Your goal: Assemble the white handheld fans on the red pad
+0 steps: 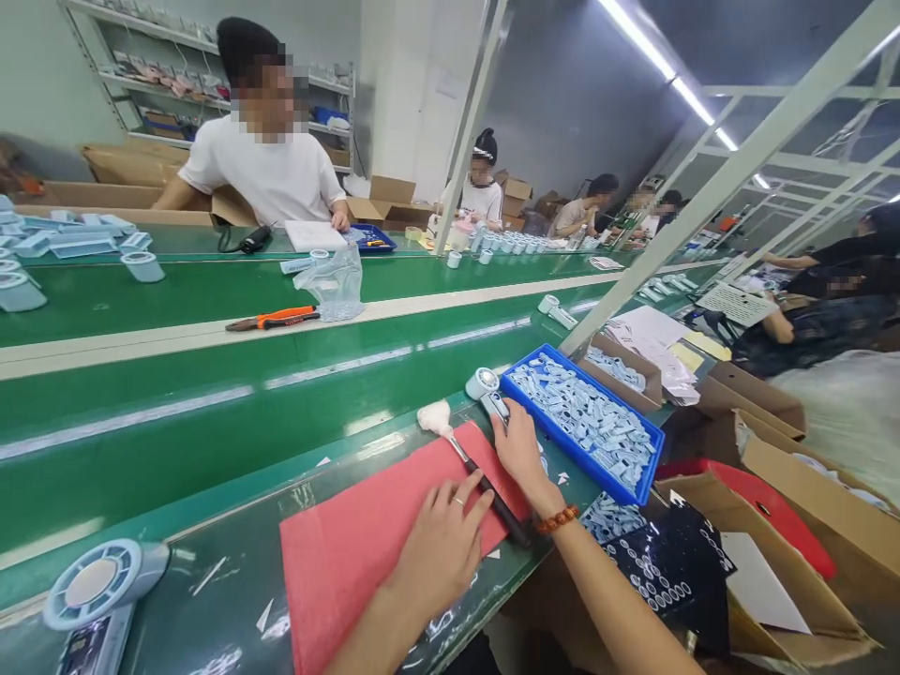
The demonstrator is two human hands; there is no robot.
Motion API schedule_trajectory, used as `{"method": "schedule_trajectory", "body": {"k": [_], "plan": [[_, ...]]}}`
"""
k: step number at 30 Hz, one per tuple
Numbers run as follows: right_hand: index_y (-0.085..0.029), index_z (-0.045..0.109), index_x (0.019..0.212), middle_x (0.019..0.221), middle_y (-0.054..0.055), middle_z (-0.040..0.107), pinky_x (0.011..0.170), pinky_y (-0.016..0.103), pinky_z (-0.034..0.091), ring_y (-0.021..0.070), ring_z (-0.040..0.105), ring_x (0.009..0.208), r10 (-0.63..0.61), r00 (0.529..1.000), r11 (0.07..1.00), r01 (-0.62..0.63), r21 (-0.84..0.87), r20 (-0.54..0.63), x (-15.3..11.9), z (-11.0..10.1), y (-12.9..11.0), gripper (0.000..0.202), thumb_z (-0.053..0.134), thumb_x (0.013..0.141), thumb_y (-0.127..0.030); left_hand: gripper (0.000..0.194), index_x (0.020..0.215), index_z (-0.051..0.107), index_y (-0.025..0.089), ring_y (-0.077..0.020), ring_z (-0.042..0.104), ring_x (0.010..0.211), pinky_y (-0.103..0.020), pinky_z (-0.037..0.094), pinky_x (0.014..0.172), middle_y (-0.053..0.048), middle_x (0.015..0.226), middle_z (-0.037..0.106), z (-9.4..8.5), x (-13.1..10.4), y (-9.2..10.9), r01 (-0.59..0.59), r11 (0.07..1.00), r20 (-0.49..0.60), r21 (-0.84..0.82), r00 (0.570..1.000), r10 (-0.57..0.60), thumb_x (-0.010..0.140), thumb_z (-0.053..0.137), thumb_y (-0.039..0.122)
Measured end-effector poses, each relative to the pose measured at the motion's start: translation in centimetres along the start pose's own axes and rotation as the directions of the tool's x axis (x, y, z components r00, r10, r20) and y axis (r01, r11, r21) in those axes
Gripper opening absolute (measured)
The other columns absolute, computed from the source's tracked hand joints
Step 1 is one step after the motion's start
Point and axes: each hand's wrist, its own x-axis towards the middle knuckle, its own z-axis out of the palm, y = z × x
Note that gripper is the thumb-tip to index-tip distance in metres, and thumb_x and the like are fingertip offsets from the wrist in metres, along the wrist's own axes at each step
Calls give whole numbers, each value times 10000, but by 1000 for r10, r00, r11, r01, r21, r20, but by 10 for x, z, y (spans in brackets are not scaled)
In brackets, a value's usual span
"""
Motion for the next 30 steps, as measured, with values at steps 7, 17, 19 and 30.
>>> {"method": "schedule_trajectory", "body": {"k": [7, 17, 19, 30], "plan": [[-155, 560, 1310, 1207, 139, 583, 983, 507, 482, 291, 582, 1112, -26, 998, 997, 22, -73, -54, 4, 1, 2, 386, 449, 1042, -409, 536, 1527, 443, 234, -310, 523, 1260, -527, 492, 1071, -47, 1653, 383, 7, -1, -2, 1, 1000, -11, 22, 1000, -1, 993, 440, 190], [-112, 514, 1366, 1195, 199, 566, 1006, 552, 461, 354, 530, 1131, -105, 994, 977, 101, -189, -14, 0, 1, 6, 464, 424, 1001, -384, 560, 1499, 491, 229, -311, 566, 1193, -480, 511, 1024, -44, 1639, 420, 28, 1, -8, -20, 999, -76, 26, 997, 22, 949, 564, 304], [-115, 509, 1374, 1199, 198, 563, 1014, 555, 455, 357, 524, 1137, -101, 995, 972, 96, -213, -14, 0, 1, 6, 467, 417, 1008, -391, 532, 1466, 531, 233, -304, 585, 1161, -460, 523, 991, -44, 1621, 449, 31, 3, -11, -30, 999, -99, 17, 995, 32, 948, 583, 343], [-108, 505, 1400, 1213, 220, 566, 1001, 545, 464, 367, 532, 1135, -57, 998, 961, 53, -272, -8, 0, 0, -4, 488, 389, 1036, -413, 450, 1350, 647, 248, -252, 606, 981, -382, 511, 818, -48, 1530, 561, 54, 13, -23, -106, 994, -160, 16, 981, 107, 970, 609, 487]]}}
